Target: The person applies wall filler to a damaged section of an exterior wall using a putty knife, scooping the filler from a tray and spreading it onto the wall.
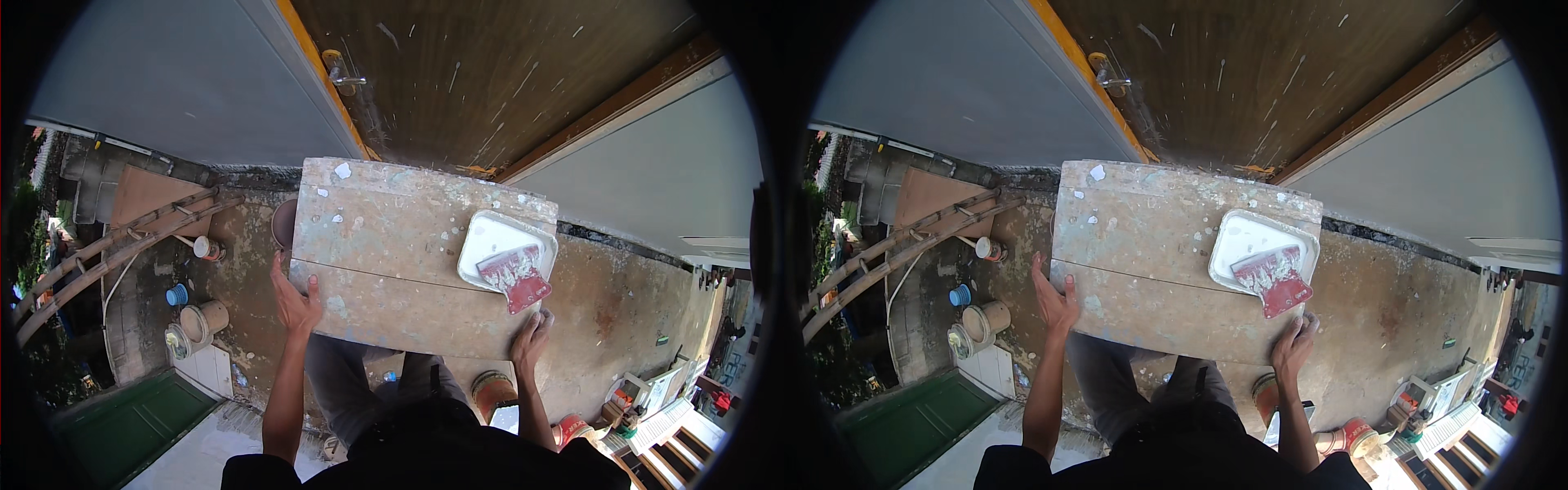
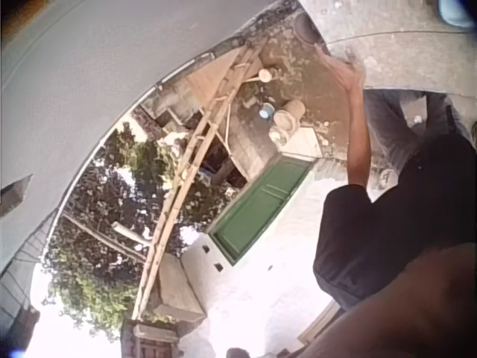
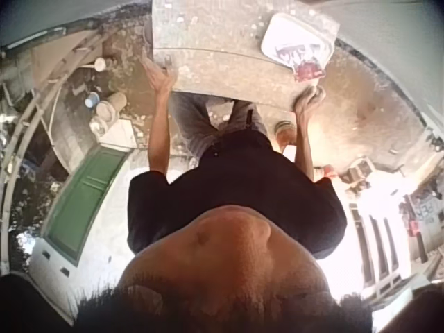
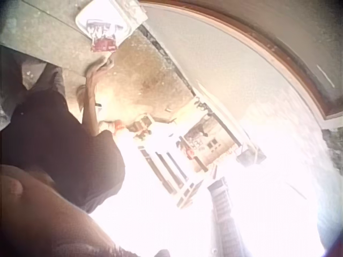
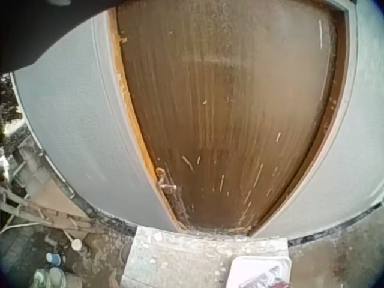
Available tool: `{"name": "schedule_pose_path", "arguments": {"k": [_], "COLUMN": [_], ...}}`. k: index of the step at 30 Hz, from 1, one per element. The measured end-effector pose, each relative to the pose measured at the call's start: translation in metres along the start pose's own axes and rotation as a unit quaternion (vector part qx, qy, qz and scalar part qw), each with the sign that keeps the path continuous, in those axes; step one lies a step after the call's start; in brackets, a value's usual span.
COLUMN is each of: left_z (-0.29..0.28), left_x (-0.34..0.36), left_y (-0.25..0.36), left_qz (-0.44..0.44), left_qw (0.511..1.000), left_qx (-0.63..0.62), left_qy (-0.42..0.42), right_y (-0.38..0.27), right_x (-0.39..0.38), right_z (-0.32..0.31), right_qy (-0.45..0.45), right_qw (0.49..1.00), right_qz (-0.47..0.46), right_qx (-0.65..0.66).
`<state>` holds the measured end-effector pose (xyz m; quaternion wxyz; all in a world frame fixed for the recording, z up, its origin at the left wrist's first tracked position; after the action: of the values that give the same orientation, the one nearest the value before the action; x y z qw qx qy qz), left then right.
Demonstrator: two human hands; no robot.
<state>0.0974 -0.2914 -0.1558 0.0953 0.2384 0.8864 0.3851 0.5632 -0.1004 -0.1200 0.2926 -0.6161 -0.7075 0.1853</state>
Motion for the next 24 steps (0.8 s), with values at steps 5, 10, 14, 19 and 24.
{"name": "schedule_pose_path", "arguments": {"k": [5,10,14,19,24], "left_z": [0.004,0.036,0.057,0.095,0.105], "left_x": [-0.033,-0.053,-0.064,-0.064,-0.081], "left_y": [-0.01,-0.057,-0.08,-0.11,-0.144], "left_qz": [-0.02,-0.009,-0.001,-0.061,-0.17], "left_qw": [1.0,1.0,1.0,0.997,0.973], "left_qx": [0.008,0.005,0.006,0.02,0.104], "left_qy": [-0.011,-0.003,0.003,-0.049,-0.116], "right_y": [0.016,0.031,0.058,0.084,0.102], "right_x": [-0.014,-0.011,0.001,-0.012,-0.024], "right_z": [-0.008,0.038,0.083,0.141,0.164], "right_qy": [-0.026,-0.044,-0.1,0.031,-0.056], "right_qw": [0.999,0.998,0.99,0.828,0.786], "right_qz": [0.039,-0.034,-0.095,-0.489,-0.584], "right_qx": [0.013,0.034,0.028,-0.273,-0.195]}}
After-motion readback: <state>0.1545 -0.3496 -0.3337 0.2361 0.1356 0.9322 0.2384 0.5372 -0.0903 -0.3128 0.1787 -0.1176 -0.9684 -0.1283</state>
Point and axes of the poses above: each hand's wrist, its own x-axis towards the middle knuckle, its own z-axis out of the palm, y = z × x, the point moved 8 cm from there along x, towards the middle knuckle, and after that the axes turned 11 degrees about -z, right-handed, at the moved point
